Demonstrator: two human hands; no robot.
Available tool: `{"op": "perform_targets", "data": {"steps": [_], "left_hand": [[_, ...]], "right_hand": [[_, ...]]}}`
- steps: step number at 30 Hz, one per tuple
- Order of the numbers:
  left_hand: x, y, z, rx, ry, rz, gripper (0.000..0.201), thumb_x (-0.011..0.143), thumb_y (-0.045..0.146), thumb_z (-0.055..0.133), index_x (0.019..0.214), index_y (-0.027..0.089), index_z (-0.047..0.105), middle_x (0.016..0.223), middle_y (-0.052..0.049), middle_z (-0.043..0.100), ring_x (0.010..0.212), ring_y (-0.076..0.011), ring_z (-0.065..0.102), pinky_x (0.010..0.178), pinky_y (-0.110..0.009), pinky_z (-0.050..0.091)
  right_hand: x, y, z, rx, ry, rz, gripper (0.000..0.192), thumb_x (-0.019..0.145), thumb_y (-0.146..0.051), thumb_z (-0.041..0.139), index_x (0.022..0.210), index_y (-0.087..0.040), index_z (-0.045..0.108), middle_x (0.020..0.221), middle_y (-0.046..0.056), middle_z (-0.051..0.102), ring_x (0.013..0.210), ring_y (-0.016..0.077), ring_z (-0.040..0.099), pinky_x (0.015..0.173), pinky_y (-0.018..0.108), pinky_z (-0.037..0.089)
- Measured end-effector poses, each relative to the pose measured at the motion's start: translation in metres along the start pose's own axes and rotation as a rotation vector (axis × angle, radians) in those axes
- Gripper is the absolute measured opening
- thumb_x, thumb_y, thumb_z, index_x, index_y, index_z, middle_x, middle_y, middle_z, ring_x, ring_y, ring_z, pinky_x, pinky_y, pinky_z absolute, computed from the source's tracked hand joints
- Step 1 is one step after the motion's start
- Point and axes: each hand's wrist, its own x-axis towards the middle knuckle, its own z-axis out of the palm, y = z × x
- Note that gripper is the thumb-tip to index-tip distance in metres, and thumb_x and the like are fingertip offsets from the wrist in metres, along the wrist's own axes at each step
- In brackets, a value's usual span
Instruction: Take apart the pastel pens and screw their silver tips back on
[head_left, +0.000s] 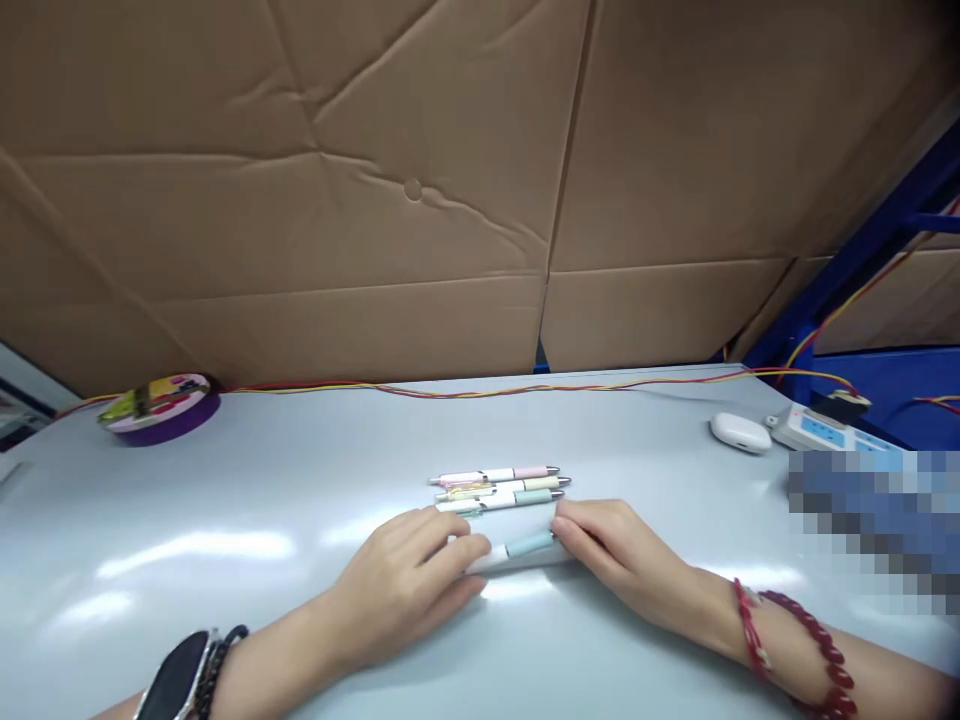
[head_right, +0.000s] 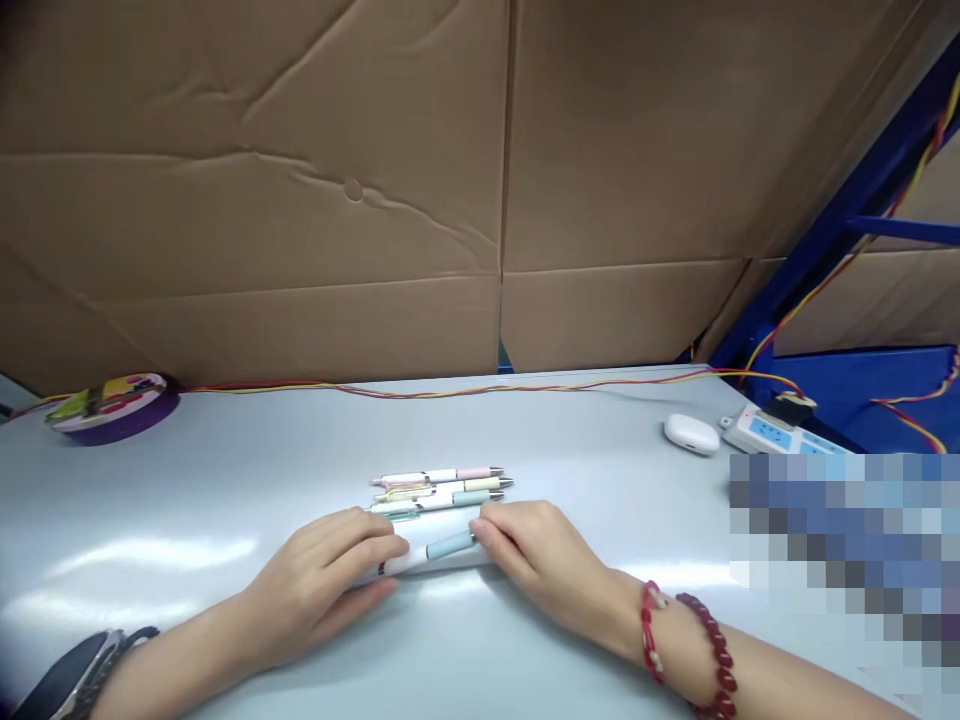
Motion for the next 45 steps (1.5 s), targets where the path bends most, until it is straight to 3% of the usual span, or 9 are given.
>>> {"op": "perform_targets", "data": {"steps": [5,9,14,17,20,28,34,42,45], "left_hand": [[-0.005,0.005,0.004,0.025,-0.05,0.026,0.017,0.094,0.03,0.042,0.09,0.019,0.054,0.063,0.0,0.055,0.052,-0.0144,0.051,0.048,-0.024,0.036],[-0.009,0.007,0.007,-0.076,-0.066,-0.022,0.015,0.095,0.026,0.039,0.093,0.018,0.052,0.062,0.001,0.055,0.051,-0.0135,0.052,0.048,-0.024,0.036],[-0.006,0.006,0.005,-0.15,-0.1,-0.086,0.018,0.096,0.025,0.035,0.095,0.019,0.052,0.068,0.001,0.061,0.055,-0.0131,0.056,0.051,-0.023,0.039],[-0.004,0.005,0.004,-0.157,-0.103,-0.101,0.02,0.096,0.027,0.034,0.093,0.019,0.052,0.067,0.001,0.061,0.055,-0.0129,0.056,0.051,-0.022,0.04],[-0.003,0.005,0.003,-0.176,-0.129,-0.119,0.02,0.096,0.029,0.035,0.092,0.02,0.053,0.068,0.001,0.061,0.056,-0.0126,0.057,0.053,-0.021,0.041],[0.003,0.002,0.0,-0.304,-0.178,-0.234,0.016,0.093,0.029,0.039,0.09,0.021,0.053,0.069,0.003,0.061,0.056,-0.0114,0.055,0.053,-0.02,0.04],[0.001,0.001,0.002,-0.341,-0.235,-0.268,0.011,0.092,0.027,0.043,0.09,0.022,0.052,0.073,0.003,0.061,0.059,-0.0117,0.054,0.056,-0.02,0.039],[0.0,0.0,0.002,-0.361,-0.269,-0.32,0.017,0.093,0.03,0.038,0.088,0.021,0.052,0.065,0.003,0.055,0.053,-0.0115,0.048,0.052,-0.02,0.036],[0.0,0.0,0.002,-0.382,-0.275,-0.319,0.015,0.092,0.03,0.04,0.089,0.021,0.052,0.067,0.004,0.056,0.055,-0.0113,0.048,0.053,-0.02,0.036]], "right_hand": [[-0.004,-0.001,0.001,-0.123,-0.005,-0.223,0.04,0.097,-0.037,0.025,0.069,-0.019,0.047,0.065,0.0,0.052,0.056,0.0118,0.043,0.054,0.023,0.035],[-0.004,-0.001,-0.001,-0.111,0.076,-0.284,0.039,0.097,-0.039,0.028,0.078,-0.018,0.054,0.068,0.002,0.057,0.06,0.0129,0.049,0.056,0.023,0.039],[-0.003,0.001,-0.003,-0.004,0.061,-0.213,0.02,0.093,-0.036,0.043,0.098,-0.019,0.052,0.083,0.004,0.059,0.069,0.014,0.051,0.062,0.024,0.041],[-0.001,0.0,-0.002,0.005,0.01,-0.103,0.03,0.093,-0.042,0.037,0.081,-0.018,0.051,0.069,0.0,0.053,0.057,0.012,0.043,0.055,0.023,0.036],[0.003,0.0,-0.001,-0.022,-0.085,-0.074,0.042,0.097,-0.036,0.026,0.061,-0.018,0.04,0.056,-0.003,0.041,0.052,0.0107,0.037,0.055,0.023,0.033],[0.016,0.004,-0.007,0.248,-0.088,-0.075,0.034,0.091,-0.047,0.04,0.074,-0.018,0.047,0.06,-0.004,0.041,0.053,0.01,0.035,0.049,0.022,0.029],[0.015,0.005,-0.002,0.198,-0.061,0.002,0.044,0.096,-0.041,0.028,0.058,-0.018,0.032,0.055,-0.004,0.033,0.051,0.0101,0.03,0.05,0.024,0.027],[0.012,0.004,-0.007,0.306,-0.047,0.023,0.02,0.089,-0.037,0.048,0.085,-0.018,0.053,0.064,-0.004,0.045,0.056,0.0102,0.039,0.05,0.021,0.031],[0.012,0.005,-0.005,0.285,-0.059,0.007,0.029,0.092,-0.038,0.041,0.073,-0.018,0.049,0.06,-0.004,0.043,0.054,0.01,0.037,0.05,0.022,0.03]]}}
